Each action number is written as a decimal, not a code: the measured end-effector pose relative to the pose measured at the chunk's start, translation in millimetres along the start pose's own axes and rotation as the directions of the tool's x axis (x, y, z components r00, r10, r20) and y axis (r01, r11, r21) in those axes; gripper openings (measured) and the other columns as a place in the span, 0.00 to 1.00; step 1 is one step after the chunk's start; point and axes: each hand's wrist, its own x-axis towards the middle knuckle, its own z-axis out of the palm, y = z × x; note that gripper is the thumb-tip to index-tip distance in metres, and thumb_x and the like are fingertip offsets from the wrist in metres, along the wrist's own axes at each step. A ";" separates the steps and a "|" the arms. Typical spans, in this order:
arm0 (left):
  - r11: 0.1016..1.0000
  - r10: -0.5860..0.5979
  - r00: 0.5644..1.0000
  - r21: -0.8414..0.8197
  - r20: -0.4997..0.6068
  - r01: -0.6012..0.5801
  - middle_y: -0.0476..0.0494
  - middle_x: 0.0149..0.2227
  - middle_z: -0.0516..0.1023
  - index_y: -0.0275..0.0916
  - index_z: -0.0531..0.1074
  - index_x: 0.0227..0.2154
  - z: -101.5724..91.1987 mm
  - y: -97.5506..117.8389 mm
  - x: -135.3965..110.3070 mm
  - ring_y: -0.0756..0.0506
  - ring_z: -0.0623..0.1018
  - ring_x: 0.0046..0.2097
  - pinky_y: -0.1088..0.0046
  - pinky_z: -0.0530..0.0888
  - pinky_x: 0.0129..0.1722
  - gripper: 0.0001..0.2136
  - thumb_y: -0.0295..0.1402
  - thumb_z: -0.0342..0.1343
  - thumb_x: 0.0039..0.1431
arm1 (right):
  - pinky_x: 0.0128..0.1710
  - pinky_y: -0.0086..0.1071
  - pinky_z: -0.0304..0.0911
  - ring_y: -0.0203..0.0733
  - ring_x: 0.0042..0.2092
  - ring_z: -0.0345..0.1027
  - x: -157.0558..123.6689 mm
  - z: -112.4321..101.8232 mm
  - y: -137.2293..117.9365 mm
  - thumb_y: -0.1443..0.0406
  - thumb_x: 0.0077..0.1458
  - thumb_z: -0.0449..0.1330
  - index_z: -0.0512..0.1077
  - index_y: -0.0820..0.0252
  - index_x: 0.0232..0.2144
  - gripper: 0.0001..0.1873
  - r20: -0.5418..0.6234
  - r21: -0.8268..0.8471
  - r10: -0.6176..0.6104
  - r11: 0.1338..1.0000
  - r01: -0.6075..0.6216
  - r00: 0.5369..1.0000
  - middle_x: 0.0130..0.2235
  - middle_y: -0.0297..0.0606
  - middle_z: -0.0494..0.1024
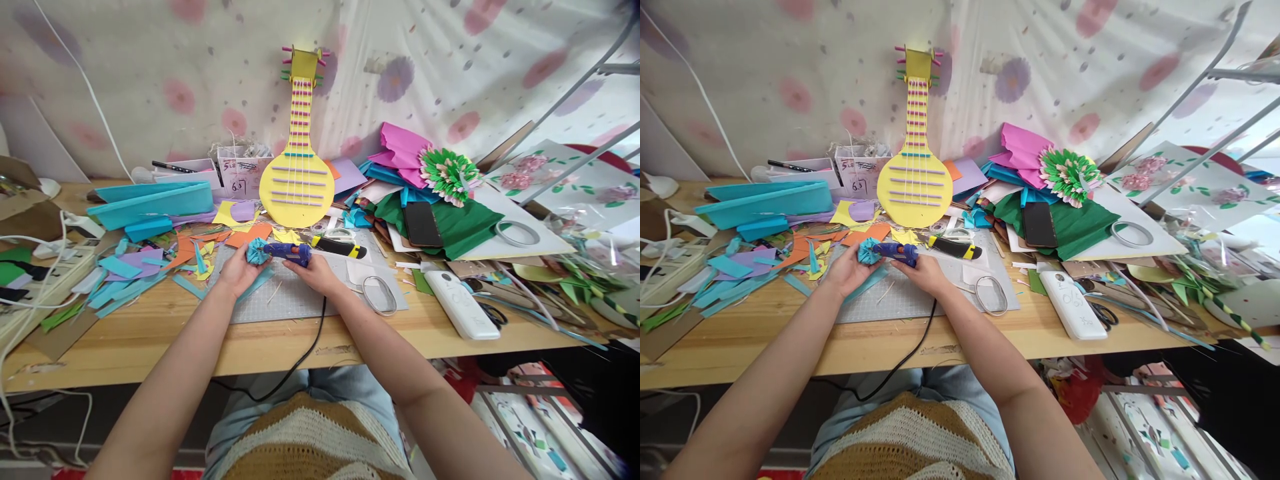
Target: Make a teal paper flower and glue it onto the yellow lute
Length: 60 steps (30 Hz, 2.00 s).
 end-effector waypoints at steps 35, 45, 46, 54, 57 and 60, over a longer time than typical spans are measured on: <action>0.998 0.020 0.998 -0.059 -0.062 -0.024 0.43 0.33 0.76 0.34 0.69 0.34 3.0 2.4 0.0 0.49 0.76 0.34 0.71 0.74 0.35 0.14 0.33 0.39 0.65 | 0.41 0.35 0.65 0.42 0.37 0.70 -3.3 -7.5 0.1 0.51 0.51 0.57 0.74 0.59 0.37 0.19 0.045 0.013 0.010 1.000 -0.011 0.999 0.34 0.36 0.77; 0.998 0.033 0.997 -0.048 -0.074 -0.037 0.43 0.31 0.77 0.34 0.70 0.34 3.3 1.1 0.6 0.49 0.76 0.35 0.73 0.75 0.35 0.15 0.35 0.39 0.65 | 0.43 0.35 0.64 0.41 0.39 0.70 -4.2 -7.0 -0.2 0.51 0.52 0.56 0.73 0.57 0.41 0.21 0.098 0.013 -0.043 0.999 0.042 0.994 0.37 0.35 0.77; 0.998 0.036 0.997 -0.047 -0.075 -0.040 0.43 0.31 0.77 0.34 0.70 0.33 3.4 0.7 0.6 0.49 0.76 0.35 0.73 0.74 0.35 0.15 0.34 0.40 0.65 | 0.43 0.35 0.64 0.41 0.39 0.69 -4.3 -6.6 -0.2 0.51 0.52 0.56 0.73 0.58 0.42 0.21 0.103 0.013 -0.045 0.999 0.043 0.994 0.37 0.35 0.77; 0.997 0.066 0.996 -0.033 -0.065 -0.068 0.45 0.31 0.77 0.35 0.70 0.32 2.3 -3.1 0.6 0.50 0.76 0.33 0.74 0.73 0.35 0.13 0.34 0.43 0.64 | 0.38 0.32 0.63 0.40 0.35 0.68 -3.0 -4.0 -4.0 0.50 0.51 0.56 0.73 0.58 0.39 0.21 0.076 -0.014 -0.031 0.999 0.032 0.997 0.33 0.35 0.76; 0.996 0.078 0.994 -0.028 -0.074 -0.080 0.46 0.29 0.76 0.35 0.70 0.32 2.6 -3.3 -0.1 0.51 0.76 0.33 0.73 0.73 0.35 0.12 0.32 0.42 0.64 | 0.39 0.33 0.63 0.42 0.37 0.69 -1.5 -2.7 -3.3 0.51 0.51 0.56 0.73 0.59 0.39 0.21 0.050 -0.007 -0.036 0.999 0.037 0.998 0.35 0.36 0.76; 0.995 0.094 0.993 -0.007 -0.077 -0.095 0.46 0.29 0.77 0.35 0.70 0.32 2.3 -4.0 -0.2 0.51 0.76 0.34 0.72 0.73 0.37 0.11 0.31 0.42 0.64 | 0.39 0.33 0.63 0.43 0.39 0.70 -0.3 -1.6 -2.5 0.51 0.52 0.56 0.73 0.59 0.40 0.21 0.043 0.000 -0.033 0.999 0.033 0.999 0.37 0.37 0.76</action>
